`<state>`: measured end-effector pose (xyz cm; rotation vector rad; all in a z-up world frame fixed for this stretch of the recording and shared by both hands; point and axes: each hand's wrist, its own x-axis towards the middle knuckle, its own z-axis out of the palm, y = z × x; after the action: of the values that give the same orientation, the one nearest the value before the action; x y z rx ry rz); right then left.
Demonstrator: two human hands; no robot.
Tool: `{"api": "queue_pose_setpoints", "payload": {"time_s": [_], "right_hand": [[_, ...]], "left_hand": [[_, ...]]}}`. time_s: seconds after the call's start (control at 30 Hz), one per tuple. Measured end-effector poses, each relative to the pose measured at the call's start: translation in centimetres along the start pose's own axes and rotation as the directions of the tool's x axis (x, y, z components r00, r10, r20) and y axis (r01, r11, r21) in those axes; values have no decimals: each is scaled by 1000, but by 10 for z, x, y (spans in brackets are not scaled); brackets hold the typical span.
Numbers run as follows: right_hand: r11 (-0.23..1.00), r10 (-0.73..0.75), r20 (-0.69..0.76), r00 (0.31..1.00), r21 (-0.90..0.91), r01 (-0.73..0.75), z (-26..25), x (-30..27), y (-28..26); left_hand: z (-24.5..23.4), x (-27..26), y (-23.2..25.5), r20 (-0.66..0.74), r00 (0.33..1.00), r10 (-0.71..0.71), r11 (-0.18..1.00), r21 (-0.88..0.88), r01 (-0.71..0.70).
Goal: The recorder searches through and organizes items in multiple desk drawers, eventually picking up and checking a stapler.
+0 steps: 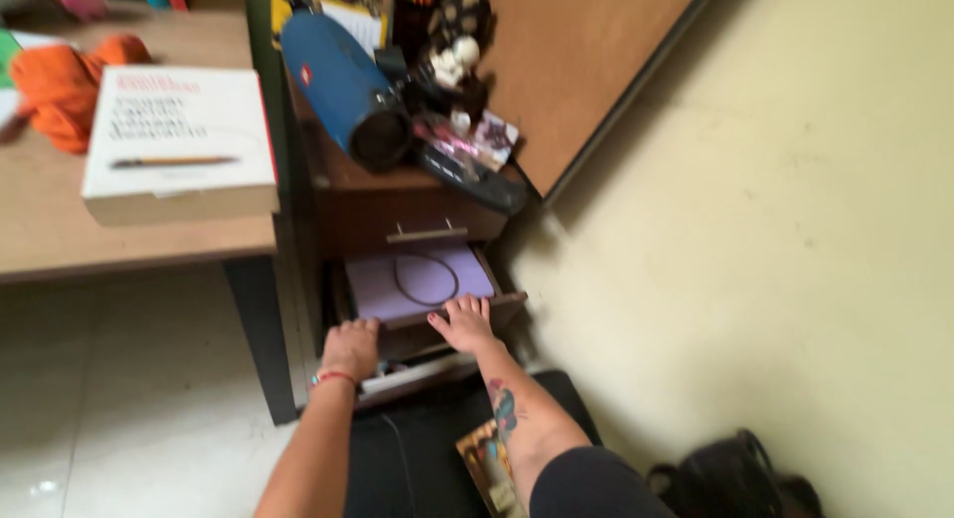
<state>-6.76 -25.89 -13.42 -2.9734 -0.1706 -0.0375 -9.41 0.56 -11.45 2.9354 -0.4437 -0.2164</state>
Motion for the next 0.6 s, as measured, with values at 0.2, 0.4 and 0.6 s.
{"api": "queue_pose_setpoints", "payload": {"time_s": [0.2, 0.4, 0.6], "right_hand": [[998, 57, 111, 992, 20, -60, -29, -39, -10], [995, -20, 75, 997, 97, 13, -29, -54, 9], [986, 64, 218, 974, 134, -95, -35, -70, 23]], "left_hand": [[-12, -26, 14, 79, 990, -114, 980, -155, 125], [-27, -46, 19, 164, 985, -55, 983, -167, 82], [-35, -74, 33, 248, 968, 19, 990, -142, 17]]}}
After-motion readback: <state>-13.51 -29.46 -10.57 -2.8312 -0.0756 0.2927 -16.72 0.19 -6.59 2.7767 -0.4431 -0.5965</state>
